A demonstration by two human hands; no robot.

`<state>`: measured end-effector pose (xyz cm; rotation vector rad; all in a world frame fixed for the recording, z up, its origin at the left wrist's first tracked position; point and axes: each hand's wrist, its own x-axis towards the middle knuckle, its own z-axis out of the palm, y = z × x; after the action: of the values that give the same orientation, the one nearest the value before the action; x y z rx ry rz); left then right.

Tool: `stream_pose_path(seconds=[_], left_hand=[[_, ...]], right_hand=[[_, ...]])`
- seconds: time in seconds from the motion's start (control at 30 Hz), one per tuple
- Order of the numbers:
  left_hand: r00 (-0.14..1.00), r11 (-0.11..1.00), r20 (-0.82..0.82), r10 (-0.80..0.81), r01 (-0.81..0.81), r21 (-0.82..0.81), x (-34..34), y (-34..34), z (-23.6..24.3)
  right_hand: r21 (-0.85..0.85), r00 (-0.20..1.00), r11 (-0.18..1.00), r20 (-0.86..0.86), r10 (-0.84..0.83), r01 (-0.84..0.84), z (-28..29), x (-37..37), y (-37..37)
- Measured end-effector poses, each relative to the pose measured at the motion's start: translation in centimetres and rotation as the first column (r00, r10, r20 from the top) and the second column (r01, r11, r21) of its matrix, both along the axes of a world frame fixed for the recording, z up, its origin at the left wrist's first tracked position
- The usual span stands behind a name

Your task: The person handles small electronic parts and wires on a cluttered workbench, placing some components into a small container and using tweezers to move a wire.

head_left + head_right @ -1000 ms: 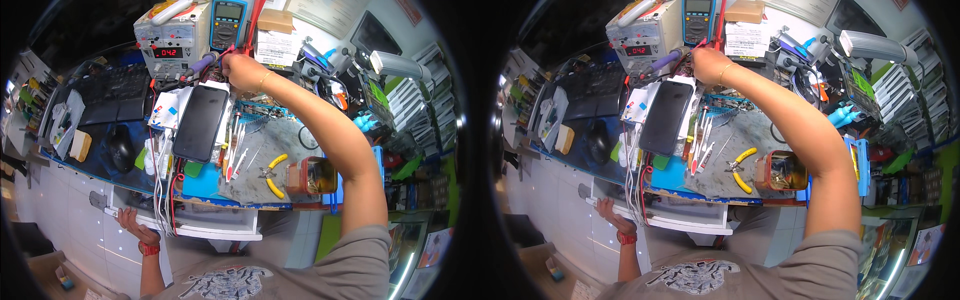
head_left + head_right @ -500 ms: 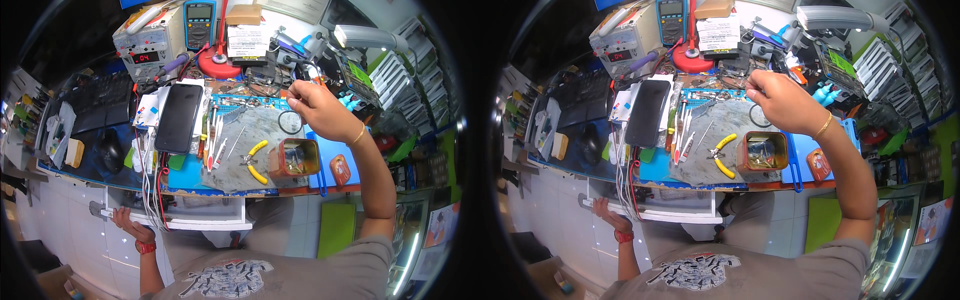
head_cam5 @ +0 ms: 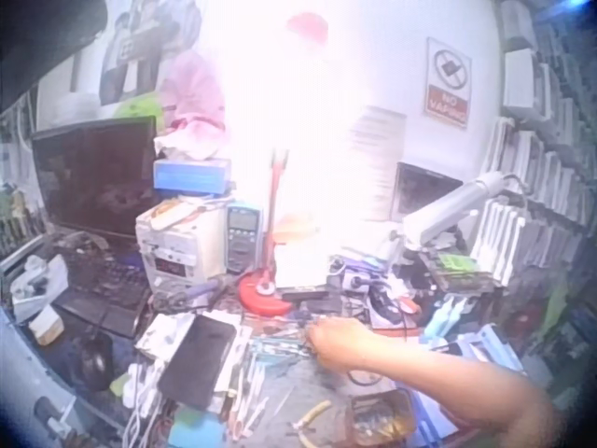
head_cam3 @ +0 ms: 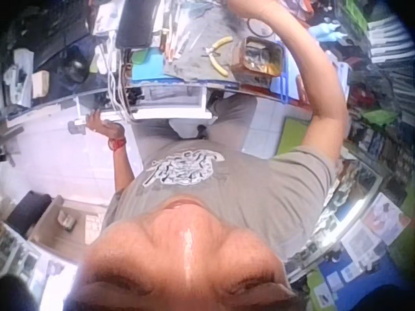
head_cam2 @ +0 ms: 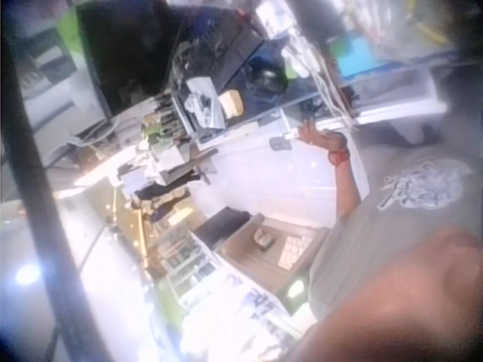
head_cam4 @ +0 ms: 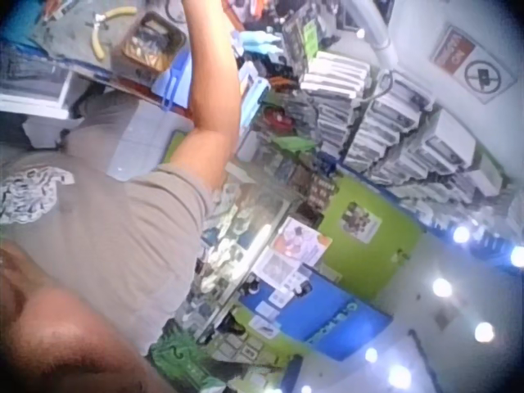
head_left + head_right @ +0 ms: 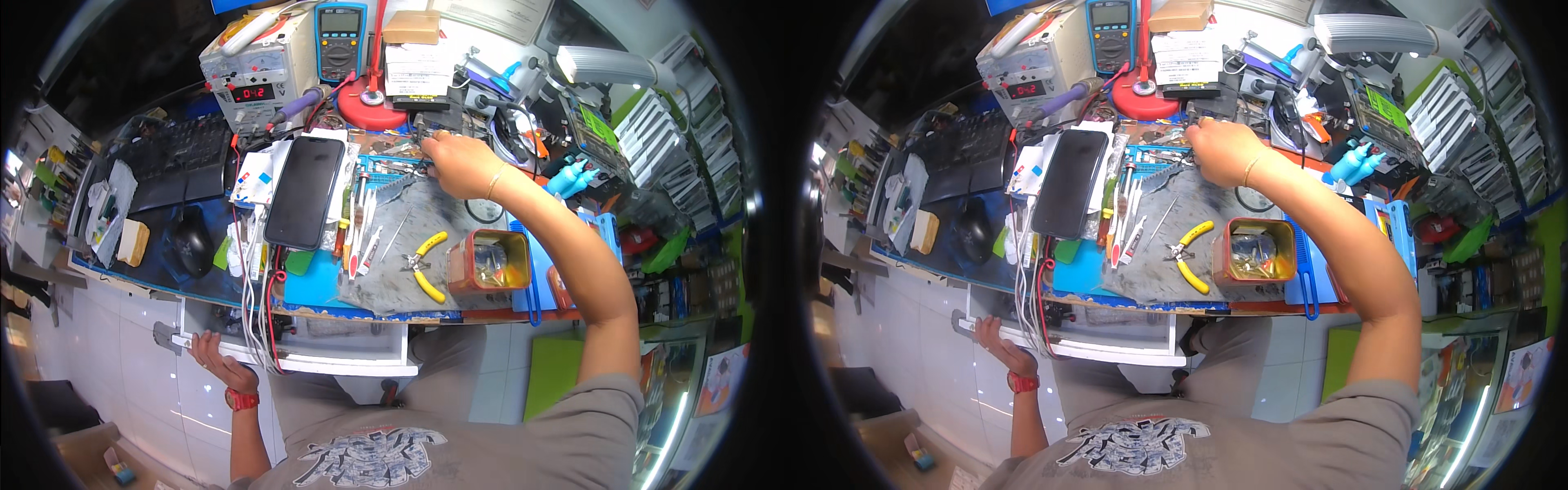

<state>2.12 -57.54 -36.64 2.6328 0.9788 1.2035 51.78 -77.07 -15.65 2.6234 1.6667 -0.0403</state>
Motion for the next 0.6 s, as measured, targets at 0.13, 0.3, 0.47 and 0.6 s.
stream_pose_path(seconds=[0.13, 0.3, 0.47, 0.6], left_hand=[[1.000, 1.000, 0.011, 0.016, -0.016, 0.004, 0.0, 0.0, -0.4], [0.999, 1.000, 0.032, -0.004, 0.003, 0.030, -0.2, 0.3, -1.1], [0.999, 0.999, 0.038, -0.003, 0.001, 0.042, 0.0, 0.3, -1.0], [0.999, 1.000, 0.041, 0.004, -0.005, 0.023, -0.2, 0.3, -1.1]], right_hand=[[0.003, 0.996, 1.000, -0.080, 0.031, -0.031, -1.4, 0.6, 0.0], [0.079, 0.987, 0.997, -0.156, 0.028, -0.016, -0.5, 0.7, 0.1], [0.133, 0.979, 0.991, -0.201, 0.047, -0.021, -0.9, 0.2, 1.8], [0.056, 0.984, 0.998, -0.176, 0.041, -0.031, 0.0, 0.8, 3.0]])
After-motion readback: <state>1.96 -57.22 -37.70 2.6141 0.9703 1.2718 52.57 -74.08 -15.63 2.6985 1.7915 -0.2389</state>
